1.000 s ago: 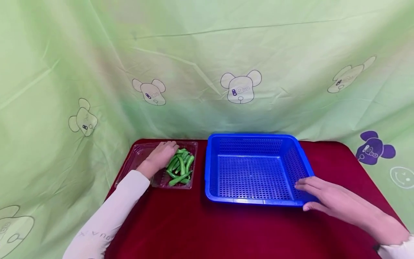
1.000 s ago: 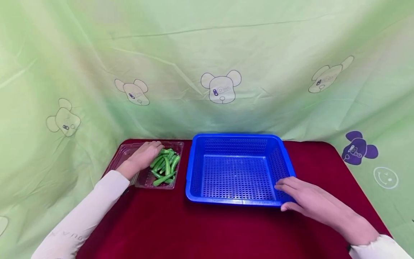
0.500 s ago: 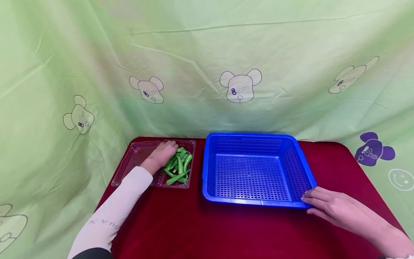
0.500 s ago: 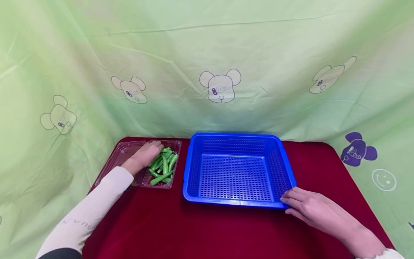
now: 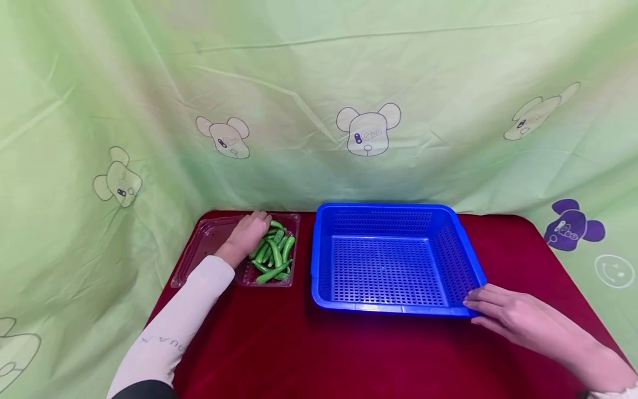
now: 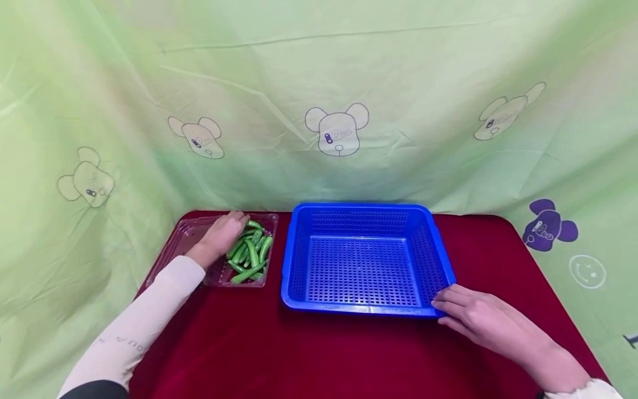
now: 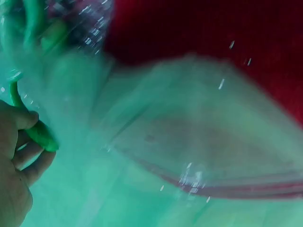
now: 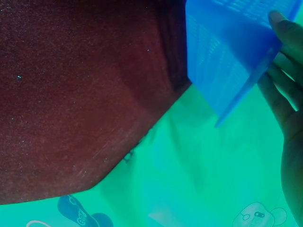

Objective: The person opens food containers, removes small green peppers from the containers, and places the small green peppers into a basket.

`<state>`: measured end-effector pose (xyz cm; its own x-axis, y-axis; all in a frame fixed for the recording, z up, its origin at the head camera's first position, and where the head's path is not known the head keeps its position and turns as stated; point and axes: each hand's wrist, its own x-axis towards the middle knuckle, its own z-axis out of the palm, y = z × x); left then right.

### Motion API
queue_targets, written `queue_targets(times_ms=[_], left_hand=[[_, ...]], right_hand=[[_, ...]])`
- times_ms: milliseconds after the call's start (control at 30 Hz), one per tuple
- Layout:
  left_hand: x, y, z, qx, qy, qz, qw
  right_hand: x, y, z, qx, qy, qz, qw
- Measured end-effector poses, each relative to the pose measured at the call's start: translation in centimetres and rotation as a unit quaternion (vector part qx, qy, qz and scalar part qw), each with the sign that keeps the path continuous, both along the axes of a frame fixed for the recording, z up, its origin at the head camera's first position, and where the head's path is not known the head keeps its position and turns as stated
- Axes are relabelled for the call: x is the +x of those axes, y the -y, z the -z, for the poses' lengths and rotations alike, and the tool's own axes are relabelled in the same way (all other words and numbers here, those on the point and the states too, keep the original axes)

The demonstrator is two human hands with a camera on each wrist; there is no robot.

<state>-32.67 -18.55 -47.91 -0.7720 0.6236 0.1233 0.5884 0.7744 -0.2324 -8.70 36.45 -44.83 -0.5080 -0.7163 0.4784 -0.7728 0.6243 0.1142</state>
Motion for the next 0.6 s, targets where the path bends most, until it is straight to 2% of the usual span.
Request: queue_targets(times_ms=[167, 300, 400, 467, 600], left_hand=[[-0.5, -1.0, -2.5, 0.079, -0.020, -0.010, 0.9966], [-0.4, -3.3, -4.7, 0.160, 0.002, -0.011, 0.9871], [0.0, -6.2, -6.3, 0.200, 0.020, 0.008, 0.9795], [0.4, -8.5, -7.3, 0.208, 0.027, 0.025, 0.9774], [1.1, -13.6, -8.5, 0.180, 0.017, 0.057, 0.9819]], right_hand=[[0.3, -0.3, 0.2, -0.009, 0.007, 0.006, 0.9999], [0.5, -0.2, 0.1, -0.006, 0.012, 0.016, 0.9998], [0.6, 0.0, -0.1, 0.003, 0.019, 0.028, 0.9994], [0.5, 0.1, -0.2, 0.008, 0.024, 0.033, 0.9991], [0.3, 0.3, -0.2, 0.005, 0.028, 0.030, 0.9991]])
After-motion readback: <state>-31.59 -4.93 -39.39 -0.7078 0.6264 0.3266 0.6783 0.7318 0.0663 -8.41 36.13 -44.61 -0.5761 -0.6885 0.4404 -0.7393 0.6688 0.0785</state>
